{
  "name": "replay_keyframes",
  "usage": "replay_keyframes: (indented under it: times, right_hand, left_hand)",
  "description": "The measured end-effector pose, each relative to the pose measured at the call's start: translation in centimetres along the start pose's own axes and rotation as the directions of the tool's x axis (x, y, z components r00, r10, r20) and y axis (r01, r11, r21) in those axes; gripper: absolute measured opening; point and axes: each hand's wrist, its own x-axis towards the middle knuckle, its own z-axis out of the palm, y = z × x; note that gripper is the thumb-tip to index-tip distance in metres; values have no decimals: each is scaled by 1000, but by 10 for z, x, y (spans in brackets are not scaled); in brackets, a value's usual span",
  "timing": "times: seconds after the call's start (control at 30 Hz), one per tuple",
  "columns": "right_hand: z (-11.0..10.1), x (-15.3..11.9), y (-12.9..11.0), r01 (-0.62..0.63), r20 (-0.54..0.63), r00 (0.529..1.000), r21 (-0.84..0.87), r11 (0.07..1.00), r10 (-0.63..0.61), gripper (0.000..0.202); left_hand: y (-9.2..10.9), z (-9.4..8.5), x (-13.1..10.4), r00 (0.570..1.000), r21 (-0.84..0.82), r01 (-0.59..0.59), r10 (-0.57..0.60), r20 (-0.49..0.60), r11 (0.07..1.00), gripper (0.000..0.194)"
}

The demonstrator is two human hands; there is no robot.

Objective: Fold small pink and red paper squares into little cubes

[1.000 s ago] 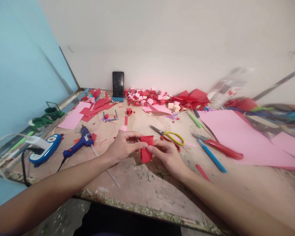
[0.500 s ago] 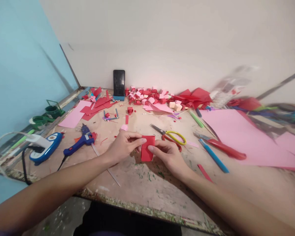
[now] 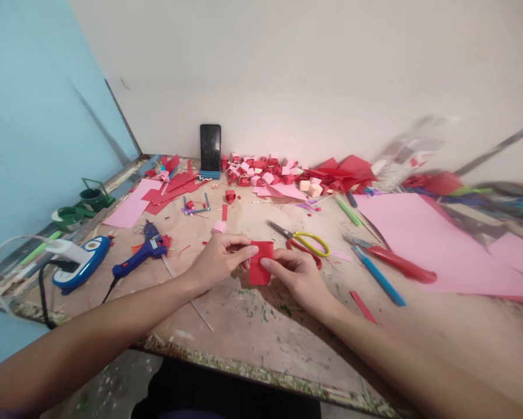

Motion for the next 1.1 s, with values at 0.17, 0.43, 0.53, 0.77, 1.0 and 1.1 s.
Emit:
replay_keyframes:
  times: [0.17, 0.43, 0.53, 0.77, 1.0, 1.1]
  right_hand:
    - [1, -1, 3, -40, 1, 999, -14, 999, 40, 27]
    - [-2, 0, 1, -63, 59, 996, -75, 995, 68, 39]
    - [-2, 1, -1, -56, 87, 994, -85, 995, 63, 45]
    - [-1, 1, -3, -69, 92, 993, -75, 995, 76, 49]
    - [-3, 0, -4, -59, 114, 991, -108, 992, 72, 51]
    - [-2, 0, -5, -48, 140, 988, -95, 994, 61, 52]
  left_hand:
    - [-4, 2, -1, 999, -37, 43, -43, 18, 998, 21]
    - [-2, 2, 2, 998, 93, -47, 50, -29, 995, 20]
    - [-1, 1, 2, 999, 90, -25, 29, -45, 996, 21]
    - [-6, 4, 2, 998, 89, -30, 35, -54, 996, 22]
    - [-1, 2, 2, 994, 84, -4, 13, -106, 996, 25]
    - [-1, 1, 2, 994, 94, -10, 20, -108, 996, 25]
